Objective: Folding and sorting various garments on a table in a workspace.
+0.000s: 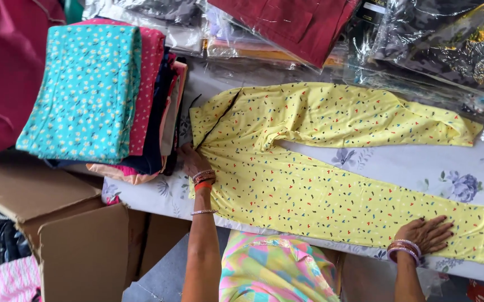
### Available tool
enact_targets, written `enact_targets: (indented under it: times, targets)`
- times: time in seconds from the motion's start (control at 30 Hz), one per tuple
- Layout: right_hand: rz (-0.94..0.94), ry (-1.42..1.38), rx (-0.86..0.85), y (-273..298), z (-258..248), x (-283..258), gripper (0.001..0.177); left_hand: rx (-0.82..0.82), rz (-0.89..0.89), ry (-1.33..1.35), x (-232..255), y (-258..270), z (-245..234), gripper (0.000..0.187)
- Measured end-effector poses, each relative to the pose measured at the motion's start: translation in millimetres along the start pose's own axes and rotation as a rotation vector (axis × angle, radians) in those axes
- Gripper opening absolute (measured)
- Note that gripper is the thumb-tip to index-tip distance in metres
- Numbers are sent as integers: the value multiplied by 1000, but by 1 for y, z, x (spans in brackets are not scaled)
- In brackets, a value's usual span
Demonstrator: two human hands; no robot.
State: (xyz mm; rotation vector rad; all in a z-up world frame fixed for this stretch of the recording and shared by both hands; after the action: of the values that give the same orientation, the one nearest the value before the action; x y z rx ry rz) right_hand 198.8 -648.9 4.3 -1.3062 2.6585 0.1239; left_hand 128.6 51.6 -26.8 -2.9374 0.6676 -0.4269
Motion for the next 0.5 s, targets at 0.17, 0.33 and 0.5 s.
enact_targets:
  times: [0.17,0.33,0.5]
  targets:
    - [16,19,-10,-1,0,-4,71,116,11,247,18,27,-9,44]
    - [6,31,30,-1,1,-5,70,-163,763,-107,38,177,119,42]
    - [4,19,56,0,-1,-4,69,-452,973,200,158,192,14,68]
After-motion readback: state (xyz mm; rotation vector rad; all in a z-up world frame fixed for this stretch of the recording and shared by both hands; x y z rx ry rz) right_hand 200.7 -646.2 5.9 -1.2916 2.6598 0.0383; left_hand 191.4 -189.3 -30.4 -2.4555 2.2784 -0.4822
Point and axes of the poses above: each hand's wrist, its own y-axis away from the middle knuckle, its own z-axis out of the palm, x = y × z, the point moved 5 cm from there along -y, towards the middle knuckle, and after that the axes turned 11 degrees about x, right-handed, at the moved point
